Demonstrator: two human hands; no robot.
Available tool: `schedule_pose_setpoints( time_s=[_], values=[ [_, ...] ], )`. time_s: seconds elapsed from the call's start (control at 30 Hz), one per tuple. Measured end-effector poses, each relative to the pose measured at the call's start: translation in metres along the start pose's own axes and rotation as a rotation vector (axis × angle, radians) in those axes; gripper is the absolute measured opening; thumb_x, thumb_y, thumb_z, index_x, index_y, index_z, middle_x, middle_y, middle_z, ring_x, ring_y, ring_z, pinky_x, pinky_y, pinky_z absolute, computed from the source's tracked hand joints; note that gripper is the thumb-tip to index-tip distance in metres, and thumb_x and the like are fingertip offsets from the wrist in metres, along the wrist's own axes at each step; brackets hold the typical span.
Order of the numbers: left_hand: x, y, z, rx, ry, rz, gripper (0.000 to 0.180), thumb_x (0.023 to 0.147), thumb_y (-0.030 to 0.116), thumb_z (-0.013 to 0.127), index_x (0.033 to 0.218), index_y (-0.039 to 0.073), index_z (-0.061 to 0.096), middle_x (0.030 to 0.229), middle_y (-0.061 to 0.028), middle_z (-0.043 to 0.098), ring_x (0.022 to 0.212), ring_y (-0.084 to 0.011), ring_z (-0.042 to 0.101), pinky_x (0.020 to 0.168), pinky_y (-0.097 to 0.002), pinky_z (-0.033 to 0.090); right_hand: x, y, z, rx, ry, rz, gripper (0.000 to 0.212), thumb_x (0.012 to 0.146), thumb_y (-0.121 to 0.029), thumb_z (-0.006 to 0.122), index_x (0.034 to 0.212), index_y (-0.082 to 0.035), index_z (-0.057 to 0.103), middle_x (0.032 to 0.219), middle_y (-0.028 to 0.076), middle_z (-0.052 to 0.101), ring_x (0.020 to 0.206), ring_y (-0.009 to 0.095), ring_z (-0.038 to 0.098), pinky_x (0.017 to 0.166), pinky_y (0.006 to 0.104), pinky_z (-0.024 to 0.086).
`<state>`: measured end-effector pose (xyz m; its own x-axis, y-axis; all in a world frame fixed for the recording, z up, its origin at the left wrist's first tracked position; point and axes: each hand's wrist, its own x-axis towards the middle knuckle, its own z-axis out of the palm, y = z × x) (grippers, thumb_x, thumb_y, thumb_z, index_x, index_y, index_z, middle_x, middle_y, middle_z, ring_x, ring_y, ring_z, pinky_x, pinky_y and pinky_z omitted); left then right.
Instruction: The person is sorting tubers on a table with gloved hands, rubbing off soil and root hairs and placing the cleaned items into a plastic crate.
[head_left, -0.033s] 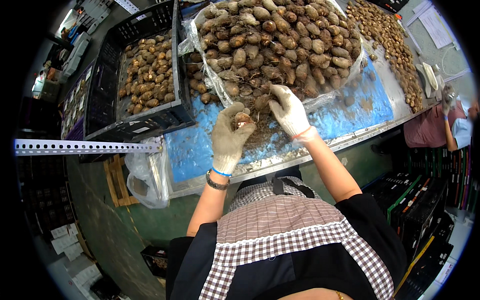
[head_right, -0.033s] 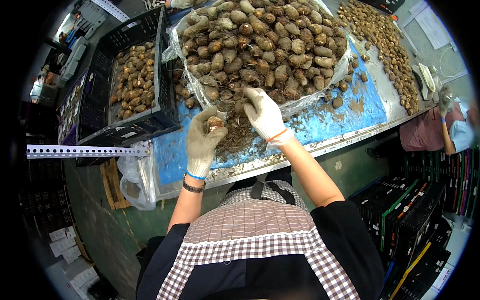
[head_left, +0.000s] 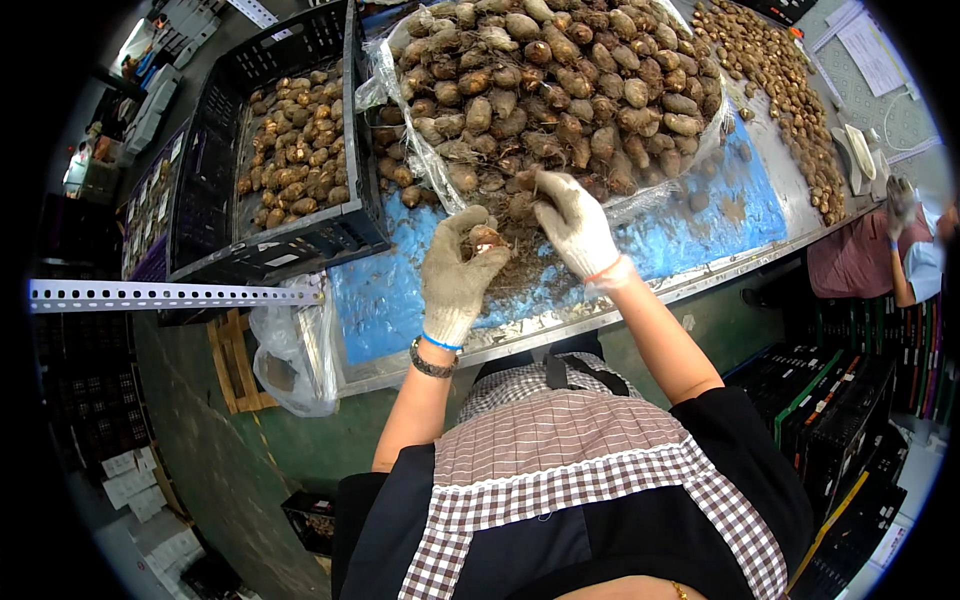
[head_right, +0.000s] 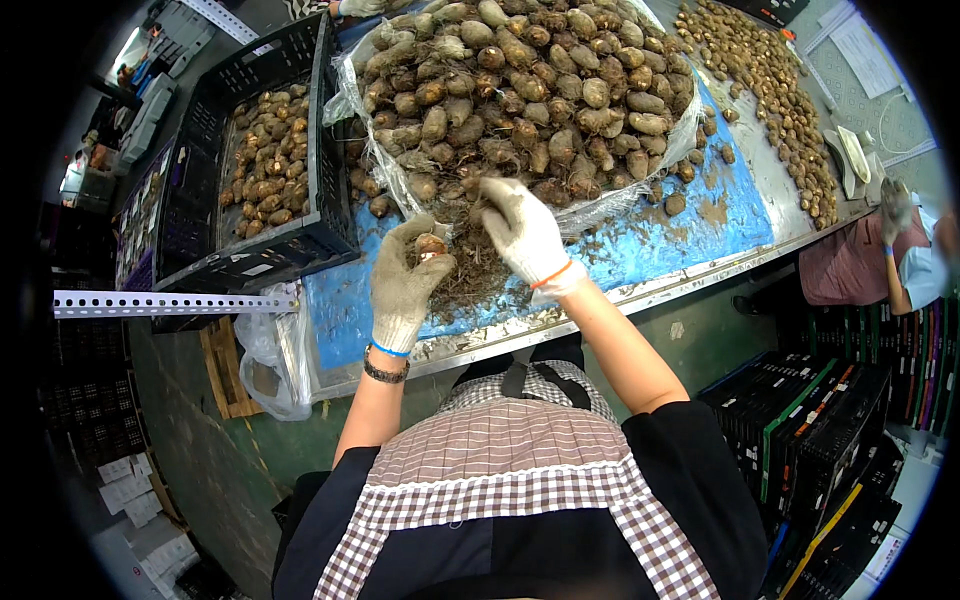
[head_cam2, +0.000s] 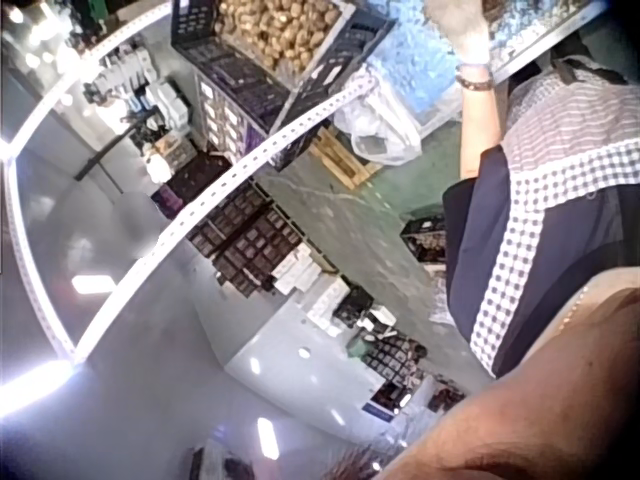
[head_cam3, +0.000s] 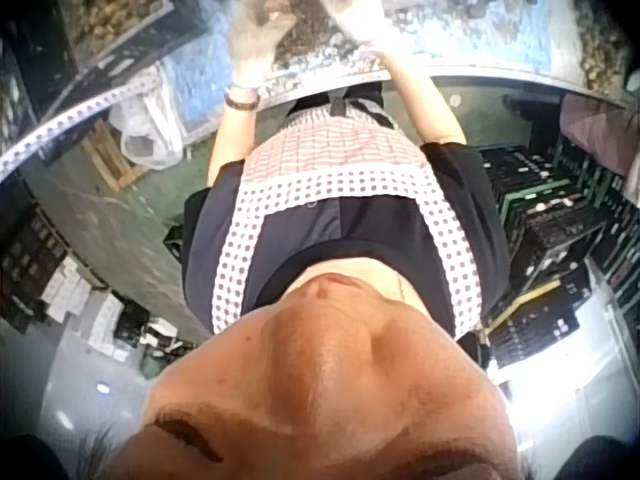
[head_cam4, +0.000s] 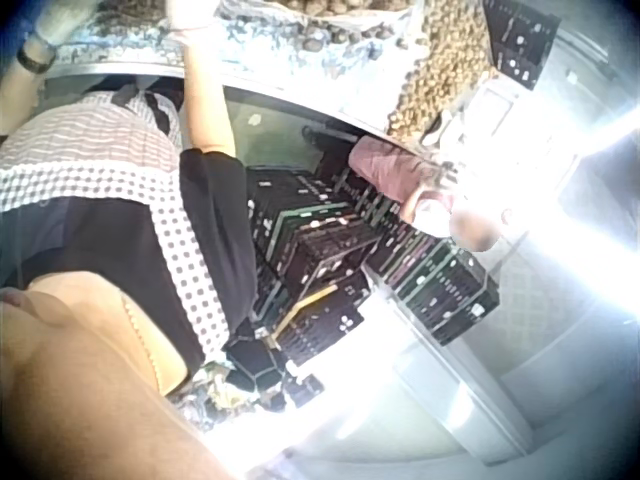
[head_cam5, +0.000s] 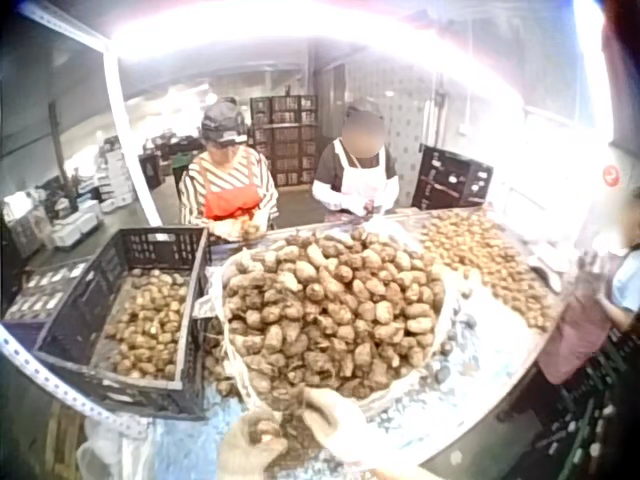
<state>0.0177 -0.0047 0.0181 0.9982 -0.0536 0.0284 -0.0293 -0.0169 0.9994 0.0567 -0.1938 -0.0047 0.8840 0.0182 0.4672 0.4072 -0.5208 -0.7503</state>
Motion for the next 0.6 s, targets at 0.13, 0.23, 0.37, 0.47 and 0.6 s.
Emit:
schedule_pose_setpoints(
  time_s=[0.13, 0.23, 0.37, 0.47, 0.6],
  values=[
    [0.007, 0.018, -0.003, 0.42, -0.026, 0.018, 0.055, 0.078, 0.01, 0.078, 0.129, 0.0, 0.059, 0.117, -0.014, 0.066, 0.107, -0.0229, 0.065, 0.091, -0.0321, 0.052, 0.007, -0.055, -0.007, 0.068, -0.244, -0.104, 0.032, 0.083, -0.015, 0.07, 0.114, -0.006, 0.068, 0.095, 0.015, 0.068, 0.086, 0.03, 0.068, 0.079, 0.0368, 0.055],
    [0.011, 0.014, 0.0, 0.449, -0.049, 0.016, 0.052, 0.076, 0.015, 0.078, 0.125, 0.003, 0.064, 0.114, -0.0153, 0.069, 0.104, -0.0248, 0.067, 0.09, -0.0332, 0.052, 0.006, -0.049, -0.003, 0.079, -0.225, -0.198, 0.025, 0.081, -0.018, 0.073, 0.102, -0.005, 0.071, 0.093, 0.014, 0.068, 0.086, 0.032, 0.067, 0.077, 0.0383, 0.054],
    [0.01, 0.021, -0.001, 0.446, -0.2, -0.02, 0.063, 0.077, 0.006, 0.075, 0.136, 0.001, 0.055, 0.127, -0.0148, 0.064, 0.115, -0.0213, 0.062, 0.091, -0.0315, 0.052, 0.007, -0.031, -0.004, -0.044, -0.157, -0.066, 0.016, 0.085, -0.015, 0.07, 0.095, -0.003, 0.07, 0.091, 0.015, 0.068, 0.085, 0.032, 0.067, 0.075, 0.0387, 0.054],
    [0.003, -0.005, -0.005, 0.391, -0.102, 0.112, 0.07, 0.076, 0.002, 0.077, 0.14, -0.001, 0.048, 0.142, -0.0156, 0.052, 0.127, -0.0229, 0.053, 0.094, -0.0348, 0.053, 0.002, -0.007, -0.004, 0.071, 0.005, 0.127, 0.015, 0.088, -0.013, 0.068, 0.099, -0.003, 0.07, 0.089, 0.014, 0.068, 0.081, 0.03, 0.068, 0.073, 0.0365, 0.054],
    [0.007, -0.016, -0.007, 0.472, -0.018, 0.144, 0.057, 0.074, 0.016, 0.081, 0.125, 0.004, 0.061, 0.117, -0.0165, 0.066, 0.107, -0.0291, 0.065, 0.093, -0.0387, 0.052, 0.005, -0.047, -0.007, 0.108, -0.274, -0.029, 0.032, 0.082, -0.018, 0.075, 0.11, -0.004, 0.069, 0.103, 0.015, 0.067, 0.09, 0.032, 0.066, 0.081, 0.0349, 0.055]
  ],
)
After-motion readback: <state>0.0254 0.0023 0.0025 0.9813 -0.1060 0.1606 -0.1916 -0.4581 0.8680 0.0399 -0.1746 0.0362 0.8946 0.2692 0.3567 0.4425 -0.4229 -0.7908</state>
